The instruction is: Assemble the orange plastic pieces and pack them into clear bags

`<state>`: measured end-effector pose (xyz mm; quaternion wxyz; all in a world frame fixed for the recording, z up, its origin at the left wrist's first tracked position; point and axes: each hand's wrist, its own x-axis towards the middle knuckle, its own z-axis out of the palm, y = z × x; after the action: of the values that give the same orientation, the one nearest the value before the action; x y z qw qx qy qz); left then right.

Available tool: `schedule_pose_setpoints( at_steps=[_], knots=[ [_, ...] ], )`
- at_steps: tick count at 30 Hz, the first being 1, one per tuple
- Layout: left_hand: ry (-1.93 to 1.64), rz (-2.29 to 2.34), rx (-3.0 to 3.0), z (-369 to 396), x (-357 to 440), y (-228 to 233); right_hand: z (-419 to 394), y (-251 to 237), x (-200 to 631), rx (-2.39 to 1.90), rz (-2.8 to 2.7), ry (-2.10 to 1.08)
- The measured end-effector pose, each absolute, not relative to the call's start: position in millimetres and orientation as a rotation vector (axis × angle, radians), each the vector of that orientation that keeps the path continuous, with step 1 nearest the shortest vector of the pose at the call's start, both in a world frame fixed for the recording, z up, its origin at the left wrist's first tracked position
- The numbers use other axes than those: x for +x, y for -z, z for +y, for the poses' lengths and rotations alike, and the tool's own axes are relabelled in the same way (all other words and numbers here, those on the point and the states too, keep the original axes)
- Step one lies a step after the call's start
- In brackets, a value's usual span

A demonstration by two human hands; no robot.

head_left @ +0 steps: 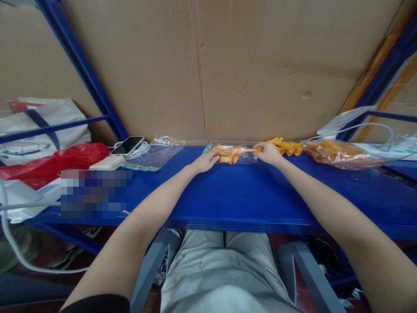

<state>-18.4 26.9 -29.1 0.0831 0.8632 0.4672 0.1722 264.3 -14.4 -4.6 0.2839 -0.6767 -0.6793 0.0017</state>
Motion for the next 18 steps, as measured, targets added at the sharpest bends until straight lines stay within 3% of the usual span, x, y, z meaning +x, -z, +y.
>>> schedule_pose_setpoints(
  at_steps=[9,18],
  knots=[
    [-0.54,1.34,2.598,23.1,-16.1,25.9,-11.6,10.2,259.5,-1.747,-1.851,-0.122],
    [-0.634,1.279,2.662,29.6,-16.6,29.4,-16.6,5.7,258.8,-1.498,-1.826,-0.502]
  ],
)
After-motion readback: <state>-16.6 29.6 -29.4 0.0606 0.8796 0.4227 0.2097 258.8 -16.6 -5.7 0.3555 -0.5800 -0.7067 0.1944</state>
